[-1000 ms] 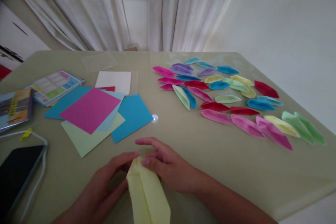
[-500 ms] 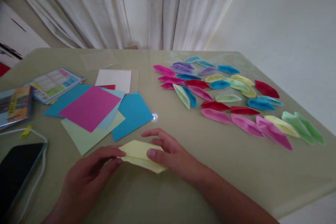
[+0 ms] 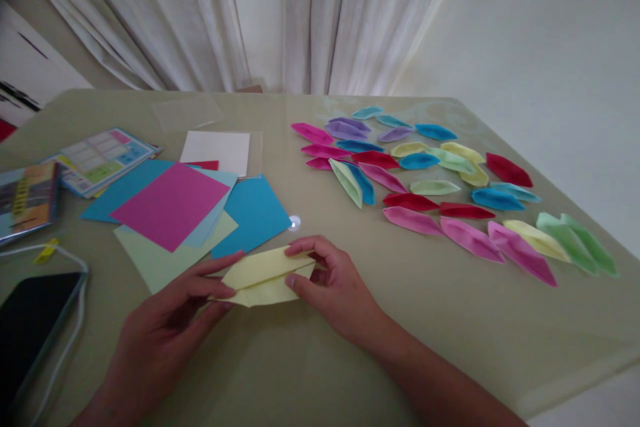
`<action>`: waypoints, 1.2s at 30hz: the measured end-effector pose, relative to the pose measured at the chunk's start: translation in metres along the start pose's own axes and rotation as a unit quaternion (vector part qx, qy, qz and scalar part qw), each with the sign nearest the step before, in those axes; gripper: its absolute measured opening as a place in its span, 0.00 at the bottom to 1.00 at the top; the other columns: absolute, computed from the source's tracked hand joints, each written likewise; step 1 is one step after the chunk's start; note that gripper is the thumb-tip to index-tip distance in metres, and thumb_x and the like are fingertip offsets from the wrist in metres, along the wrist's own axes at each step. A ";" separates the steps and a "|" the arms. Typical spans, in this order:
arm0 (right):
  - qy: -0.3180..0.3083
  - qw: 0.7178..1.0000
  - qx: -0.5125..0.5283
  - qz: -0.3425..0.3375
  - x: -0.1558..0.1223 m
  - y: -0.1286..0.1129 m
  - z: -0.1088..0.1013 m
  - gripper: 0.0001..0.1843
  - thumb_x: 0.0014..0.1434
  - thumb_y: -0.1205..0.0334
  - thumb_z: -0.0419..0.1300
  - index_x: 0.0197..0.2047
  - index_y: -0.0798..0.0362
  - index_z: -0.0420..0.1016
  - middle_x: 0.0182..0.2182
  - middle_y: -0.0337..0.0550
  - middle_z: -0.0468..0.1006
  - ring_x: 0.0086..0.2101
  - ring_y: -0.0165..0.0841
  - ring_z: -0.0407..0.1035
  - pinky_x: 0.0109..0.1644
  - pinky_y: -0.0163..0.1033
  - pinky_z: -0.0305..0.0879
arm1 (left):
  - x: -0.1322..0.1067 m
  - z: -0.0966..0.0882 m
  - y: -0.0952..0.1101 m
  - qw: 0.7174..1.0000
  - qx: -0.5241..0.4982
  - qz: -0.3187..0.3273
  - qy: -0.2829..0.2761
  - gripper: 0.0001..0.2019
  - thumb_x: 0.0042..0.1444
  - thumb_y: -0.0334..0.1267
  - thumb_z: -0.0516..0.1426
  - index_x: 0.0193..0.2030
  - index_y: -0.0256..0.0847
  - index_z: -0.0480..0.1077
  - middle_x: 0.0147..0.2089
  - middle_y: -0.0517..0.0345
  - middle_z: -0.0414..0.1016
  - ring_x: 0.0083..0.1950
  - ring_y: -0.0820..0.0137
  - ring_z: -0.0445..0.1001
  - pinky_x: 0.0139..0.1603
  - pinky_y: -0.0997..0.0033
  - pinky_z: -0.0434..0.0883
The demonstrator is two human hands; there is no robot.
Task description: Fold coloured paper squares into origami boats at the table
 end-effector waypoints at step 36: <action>0.034 0.924 -0.287 -0.250 -0.009 -0.011 0.003 0.07 0.67 0.61 0.72 0.49 0.45 0.87 0.56 0.48 0.80 0.56 0.40 0.76 0.62 0.44 0.75 | 0.005 -0.002 0.011 0.992 0.095 0.057 0.059 0.07 0.69 0.43 0.64 0.50 0.57 0.83 0.65 0.66 0.81 0.56 0.67 0.85 0.64 0.65 0.79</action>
Point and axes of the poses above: each hand's wrist, its own x-axis towards the middle knuckle, its own z-axis out of the palm, y = z × x, the point moved 1 cm from there along x, towards the middle knuckle
